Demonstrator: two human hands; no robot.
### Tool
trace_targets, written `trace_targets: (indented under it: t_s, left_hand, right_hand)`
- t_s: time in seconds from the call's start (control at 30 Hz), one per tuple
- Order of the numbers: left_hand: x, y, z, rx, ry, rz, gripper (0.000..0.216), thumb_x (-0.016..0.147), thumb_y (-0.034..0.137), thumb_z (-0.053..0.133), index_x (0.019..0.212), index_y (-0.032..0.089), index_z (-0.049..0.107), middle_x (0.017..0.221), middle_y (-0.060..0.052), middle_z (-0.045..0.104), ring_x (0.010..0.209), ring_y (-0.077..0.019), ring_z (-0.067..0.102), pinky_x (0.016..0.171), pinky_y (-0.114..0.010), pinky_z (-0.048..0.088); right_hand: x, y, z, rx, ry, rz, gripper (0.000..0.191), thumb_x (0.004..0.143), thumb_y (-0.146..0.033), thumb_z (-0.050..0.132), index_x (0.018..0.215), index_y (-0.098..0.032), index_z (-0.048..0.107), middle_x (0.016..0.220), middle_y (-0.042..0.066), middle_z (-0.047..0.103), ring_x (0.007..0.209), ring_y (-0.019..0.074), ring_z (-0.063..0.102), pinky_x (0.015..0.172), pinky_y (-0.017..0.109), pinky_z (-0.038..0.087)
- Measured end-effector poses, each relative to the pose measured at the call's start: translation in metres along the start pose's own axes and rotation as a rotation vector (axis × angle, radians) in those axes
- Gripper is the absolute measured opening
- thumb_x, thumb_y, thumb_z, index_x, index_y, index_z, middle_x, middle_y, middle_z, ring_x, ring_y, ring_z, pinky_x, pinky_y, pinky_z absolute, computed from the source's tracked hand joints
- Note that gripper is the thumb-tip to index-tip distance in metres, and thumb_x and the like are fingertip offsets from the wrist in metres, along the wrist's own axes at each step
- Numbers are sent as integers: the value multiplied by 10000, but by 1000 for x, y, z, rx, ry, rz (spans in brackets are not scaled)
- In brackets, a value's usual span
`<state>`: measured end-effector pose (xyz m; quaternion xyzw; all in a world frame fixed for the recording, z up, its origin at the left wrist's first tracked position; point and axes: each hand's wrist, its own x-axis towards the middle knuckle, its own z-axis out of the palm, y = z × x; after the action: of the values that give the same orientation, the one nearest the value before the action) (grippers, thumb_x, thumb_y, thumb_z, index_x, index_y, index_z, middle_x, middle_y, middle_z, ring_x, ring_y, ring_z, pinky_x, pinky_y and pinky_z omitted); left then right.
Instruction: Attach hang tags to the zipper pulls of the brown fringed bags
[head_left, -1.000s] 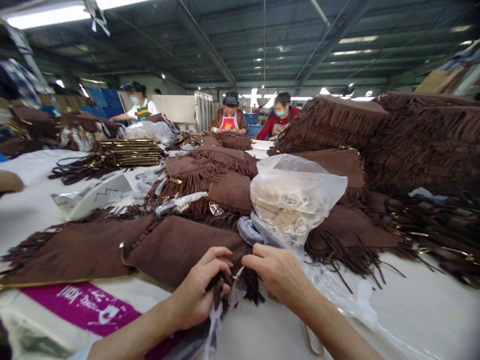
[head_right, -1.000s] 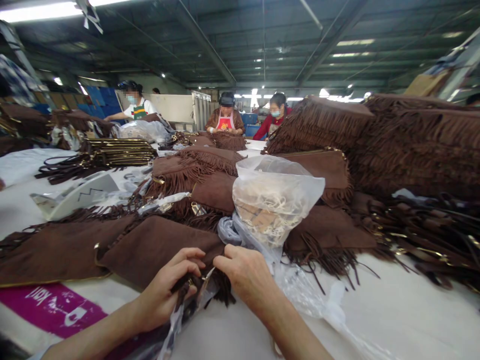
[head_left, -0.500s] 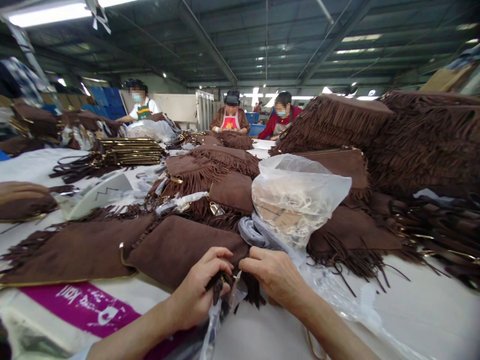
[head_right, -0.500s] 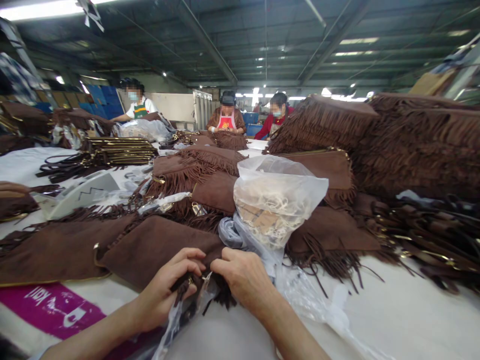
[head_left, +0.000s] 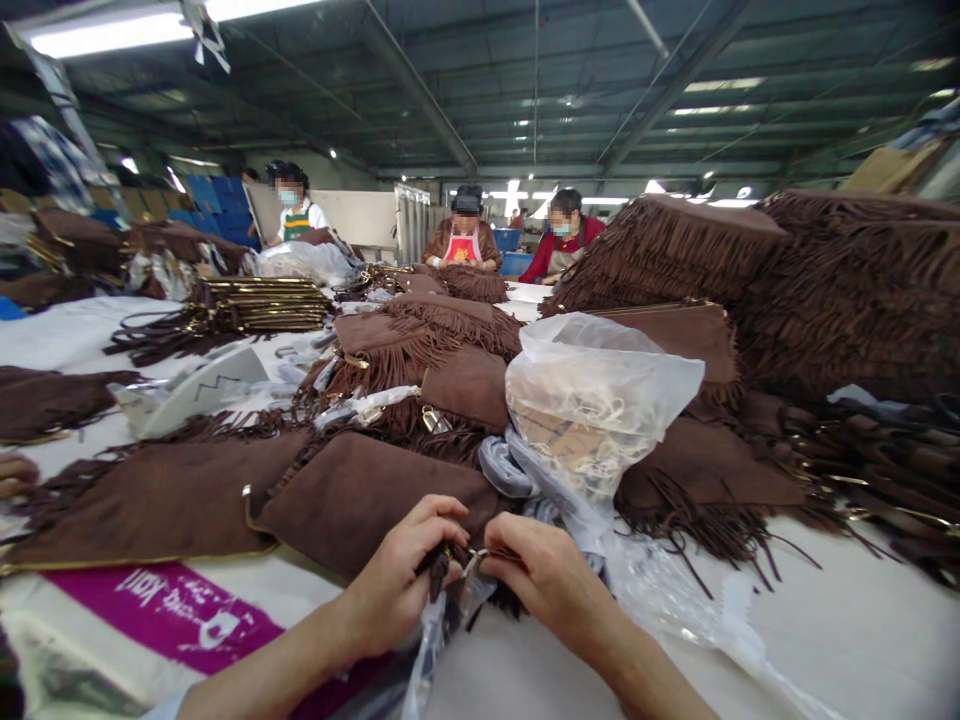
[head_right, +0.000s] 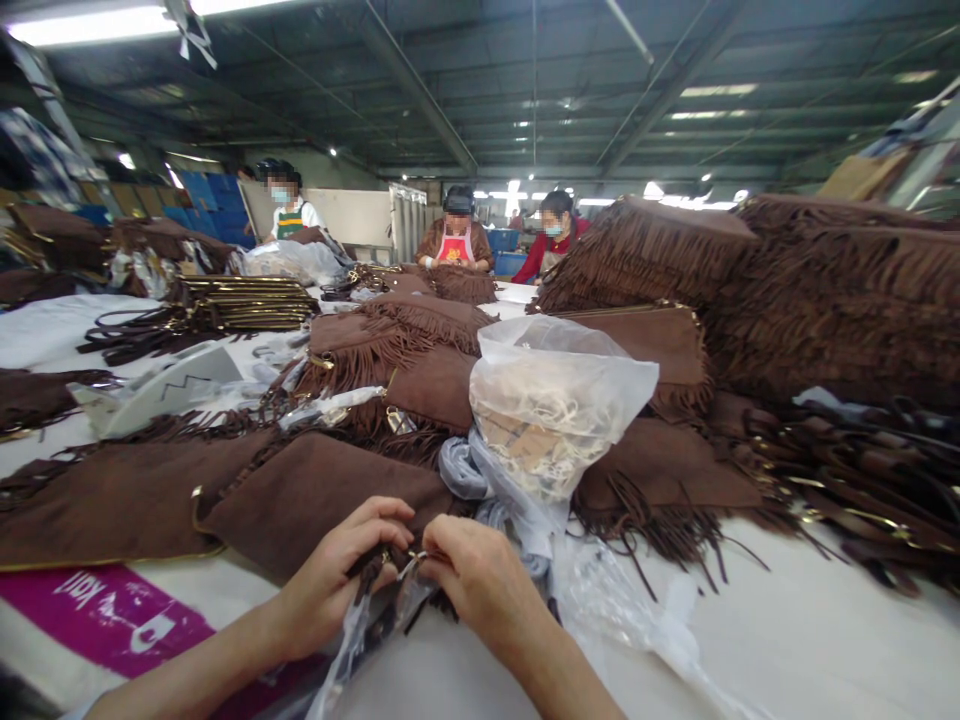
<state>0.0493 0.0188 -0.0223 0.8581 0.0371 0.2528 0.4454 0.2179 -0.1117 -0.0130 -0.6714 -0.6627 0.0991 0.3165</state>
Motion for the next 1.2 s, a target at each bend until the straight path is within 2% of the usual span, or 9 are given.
trace_targets:
  t_s: [0.17,0.3,0.47,0.6,0.73,0.9,1.07,1.13,1.2]
  left_hand:
    - [2,1,0,-8,2,-29,169,866,139,527,1000,165,627,1178,-116,546,1107,-218,552,964,-307,420]
    - [3,3,0,-35,4,-44,154,867,145,533,978,172,635,1161,-104,557,1085,-211,561,948,-296,425]
    - [3,1,0,-41,19,-50,139,868,159,546,965,176,644,1148,-96,567,1080,-208,557,949,-294,419]
    - [3,1,0,-48,21,-42,146,854,155,545,955,171,649,1142,-99,571,1071,-213,556,943,-298,420]
    - [4,1,0,-62,26,-36,127,853,163,567,953,168,644,1128,-99,574,1058,-214,561,934,-298,426]
    - [0,4,1,-42,-10,-6,162,825,103,559,960,171,617,1158,-102,556,1084,-213,548,949,-302,425]
    - [5,23,-13,-2,-311,32,463,687,-46,470,1070,173,612,1265,-100,544,1180,-211,523,1015,-302,401]
    - [13,32,-19,-35,-394,-25,561,640,-57,435,1115,177,621,1283,-84,560,1193,-202,527,1039,-297,383]
    - [22,38,-20,-51,-374,-97,488,674,-28,441,1058,178,660,1191,-62,617,1118,-189,568,1006,-283,401]
  right_hand:
    - [-5,-7,-1,128,11,-68,249,782,23,433,786,-226,429,741,-26,515,674,150,513,611,236,348]
    - [-10,-17,1,95,5,-25,198,804,-34,494,836,-223,446,765,-22,518,688,163,515,623,258,354]
    - [-9,-24,21,-123,84,-30,292,741,-148,743,888,-209,498,854,17,585,759,207,563,655,290,393]
    - [-7,-19,41,-348,264,-109,151,819,-133,638,830,-212,509,753,14,594,671,198,567,592,290,365]
    - [-7,-13,44,-466,284,-200,143,914,-132,472,823,-218,541,719,20,582,611,187,545,549,290,331]
    - [-11,-10,16,-34,191,-34,235,976,-191,395,782,-222,525,840,19,571,718,152,571,635,244,403]
    - [-13,-4,-1,476,106,321,261,931,-423,442,752,-238,484,534,-70,447,455,122,435,444,221,320]
    - [-14,-5,1,561,70,373,269,920,-460,438,773,-239,484,454,-96,419,386,108,379,406,215,275]
    - [-14,-7,3,562,93,355,268,915,-454,447,765,-235,486,454,-90,448,390,102,395,411,210,279]
